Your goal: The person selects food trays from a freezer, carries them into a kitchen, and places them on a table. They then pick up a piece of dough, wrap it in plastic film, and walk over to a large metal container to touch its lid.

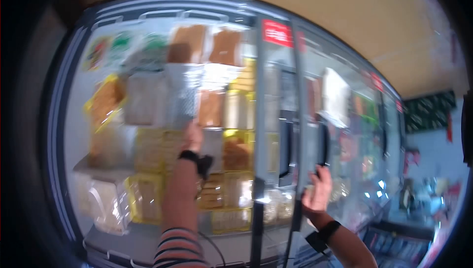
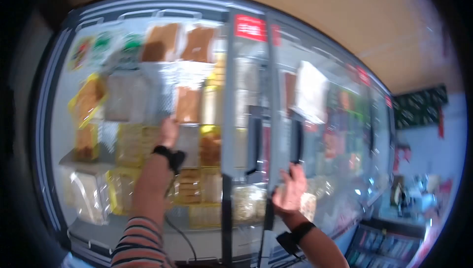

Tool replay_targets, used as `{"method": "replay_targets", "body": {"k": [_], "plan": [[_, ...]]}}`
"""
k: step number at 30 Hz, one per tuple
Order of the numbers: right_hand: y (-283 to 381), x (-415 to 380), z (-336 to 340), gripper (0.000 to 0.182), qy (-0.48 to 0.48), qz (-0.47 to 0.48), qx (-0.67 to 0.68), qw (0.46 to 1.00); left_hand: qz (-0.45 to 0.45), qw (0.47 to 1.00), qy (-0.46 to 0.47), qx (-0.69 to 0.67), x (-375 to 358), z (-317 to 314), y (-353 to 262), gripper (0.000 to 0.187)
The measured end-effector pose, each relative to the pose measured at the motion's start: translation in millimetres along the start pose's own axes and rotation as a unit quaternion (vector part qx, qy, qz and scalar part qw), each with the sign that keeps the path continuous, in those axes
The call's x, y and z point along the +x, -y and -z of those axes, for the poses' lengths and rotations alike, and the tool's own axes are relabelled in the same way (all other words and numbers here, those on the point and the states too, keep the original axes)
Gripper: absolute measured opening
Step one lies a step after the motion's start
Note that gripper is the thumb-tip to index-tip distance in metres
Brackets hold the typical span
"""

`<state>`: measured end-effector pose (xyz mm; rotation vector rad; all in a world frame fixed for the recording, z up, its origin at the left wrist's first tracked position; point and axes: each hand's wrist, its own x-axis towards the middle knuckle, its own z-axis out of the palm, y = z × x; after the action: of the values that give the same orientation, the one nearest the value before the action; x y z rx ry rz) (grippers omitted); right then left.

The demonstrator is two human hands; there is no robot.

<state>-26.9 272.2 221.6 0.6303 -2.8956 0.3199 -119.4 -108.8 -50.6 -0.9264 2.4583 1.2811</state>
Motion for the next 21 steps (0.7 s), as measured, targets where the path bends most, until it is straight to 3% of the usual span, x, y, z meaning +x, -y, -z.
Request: {"method": "replay_targets", "body": {"k": [1, 2, 5, 6, 8, 9, 12, 14, 15, 16, 21], "plan": [[-3, -1, 0, 0.056, -0.019, 0.016, 0.01, 1.0, -0.038, 0.993, 0.034, -0.109, -5, 4, -1, 0.022], [3, 4, 6, 0.056, 0.001, 0.001, 0.009, 1.0, -0.131, 0.984, -0.048, -0.114, -2, 1, -2, 0.02], [3, 3, 14, 0.055, 0.036, -0.031, -0.005, 0.999, -0.188, 0.969, -0.096, 0.132, 6, -1, 0, 0.018], [8, 6, 19, 0.054, 0.045, -0.04, -0.002, 0.998, -0.196, 0.967, -0.097, 0.133, 17, -14, 15, 0.018], [8, 5, 19, 0.053, 0.036, -0.042, 0.005, 0.998, -0.134, 0.988, -0.073, 0.039, 36, -28, 38, 0.014], [9, 5, 17, 0.053, 0.034, -0.04, 0.011, 0.999, 0.027, 0.996, 0.029, -0.076, 19, -7, 8, 0.015], [9, 6, 19, 0.053, 0.043, -0.04, -0.003, 0.998, 0.046, 0.979, 0.07, -0.188, 22, -9, 5, 0.01], [0, 1, 10, 0.054, 0.006, -0.016, 0.002, 1.0, -0.171, 0.984, 0.028, -0.05, 88, -75, 103, 0.011], [2, 1, 9, 0.053, 0.011, -0.015, 0.001, 1.0, -0.135, 0.983, 0.03, -0.117, 74, -66, 91, 0.013], [5, 3, 10, 0.053, 0.013, -0.016, -0.004, 1.0, 0.023, 0.985, 0.005, -0.168, 50, -44, 50, 0.026], [7, 5, 10, 0.051, 0.028, -0.02, -0.009, 0.999, -0.022, 0.996, -0.053, -0.074, 40, -44, 32, 0.026]]}}
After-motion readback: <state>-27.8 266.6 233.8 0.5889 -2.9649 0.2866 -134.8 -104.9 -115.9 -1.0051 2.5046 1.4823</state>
